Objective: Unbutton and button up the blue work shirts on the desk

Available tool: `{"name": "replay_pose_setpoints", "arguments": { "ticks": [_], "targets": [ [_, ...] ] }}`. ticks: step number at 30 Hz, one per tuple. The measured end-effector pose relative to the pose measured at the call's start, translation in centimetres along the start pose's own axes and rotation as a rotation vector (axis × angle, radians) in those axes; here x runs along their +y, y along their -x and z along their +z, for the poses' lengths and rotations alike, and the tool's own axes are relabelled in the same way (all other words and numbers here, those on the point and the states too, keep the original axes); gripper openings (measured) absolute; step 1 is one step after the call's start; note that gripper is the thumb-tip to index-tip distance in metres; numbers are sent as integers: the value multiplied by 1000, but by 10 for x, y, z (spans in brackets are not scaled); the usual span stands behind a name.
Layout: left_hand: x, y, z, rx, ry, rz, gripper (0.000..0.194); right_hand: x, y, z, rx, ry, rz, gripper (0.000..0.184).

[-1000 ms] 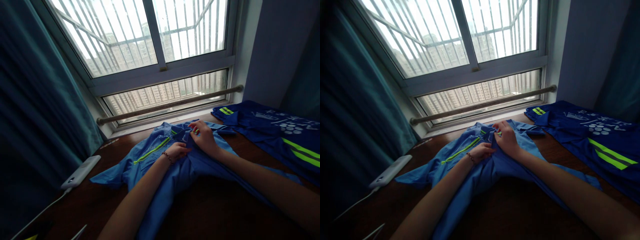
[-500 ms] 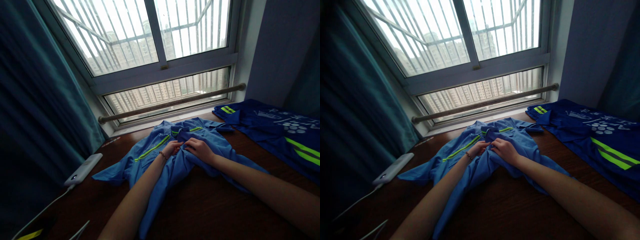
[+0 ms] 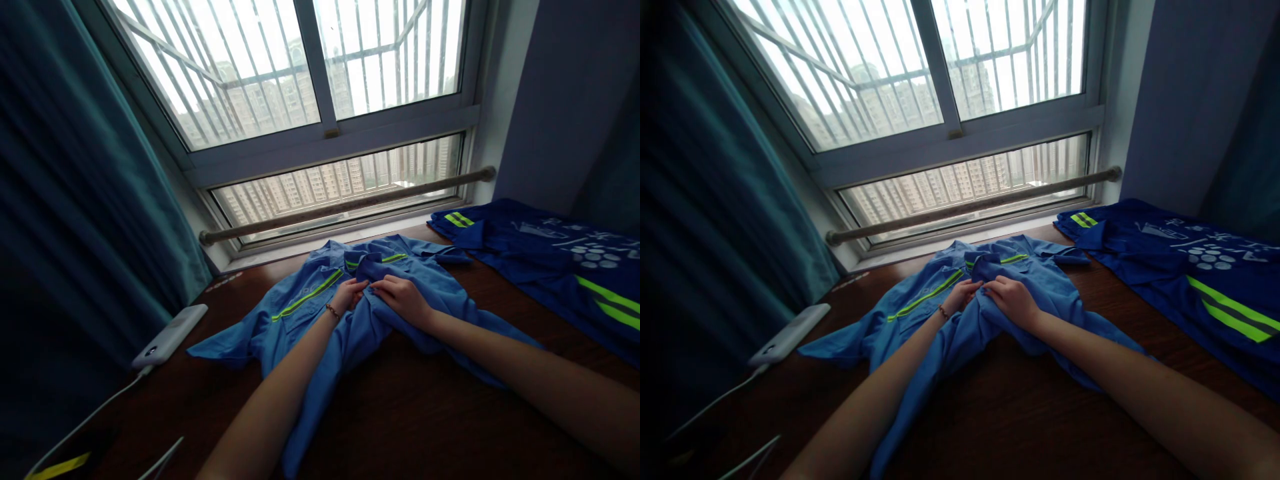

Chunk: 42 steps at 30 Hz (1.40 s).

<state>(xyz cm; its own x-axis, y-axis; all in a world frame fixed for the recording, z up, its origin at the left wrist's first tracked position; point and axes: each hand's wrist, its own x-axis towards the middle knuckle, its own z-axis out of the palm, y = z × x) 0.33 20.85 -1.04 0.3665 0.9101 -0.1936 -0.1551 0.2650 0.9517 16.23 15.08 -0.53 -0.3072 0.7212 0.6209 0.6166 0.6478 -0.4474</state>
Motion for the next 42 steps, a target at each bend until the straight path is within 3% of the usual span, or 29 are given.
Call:
{"name": "replay_pose_setpoints", "arguments": {
  "ticks": [7, 14, 19, 27, 36, 39, 42],
  "targets": [
    [1, 1, 1, 57, 97, -14, 20, 3, -3, 3, -59, -35, 147, 30],
    [-11, -10, -10, 22, -58, 4, 32, -7, 1, 1, 61, 107, -40, 22],
    [-17, -14, -13, 51, -137, 44, 37, -6, 1, 2, 93, 196, -60, 15],
    [-16, -5, 2, 115, -55, 162, 36, -3, -2, -1, -7, 263, -146, 11],
    [-15, 9, 19, 218, -134, 435, 30, -4, -8, -8, -109, 418, -337, 15],
    [-14, 7, 17, 234, -139, 437, 32, -6, -6, -7, -105, 362, -347, 16],
    [-11, 7, 14, 253, -113, 409, 37, -8, -2, -3, -77, 145, -256, 15]
  ]
}}
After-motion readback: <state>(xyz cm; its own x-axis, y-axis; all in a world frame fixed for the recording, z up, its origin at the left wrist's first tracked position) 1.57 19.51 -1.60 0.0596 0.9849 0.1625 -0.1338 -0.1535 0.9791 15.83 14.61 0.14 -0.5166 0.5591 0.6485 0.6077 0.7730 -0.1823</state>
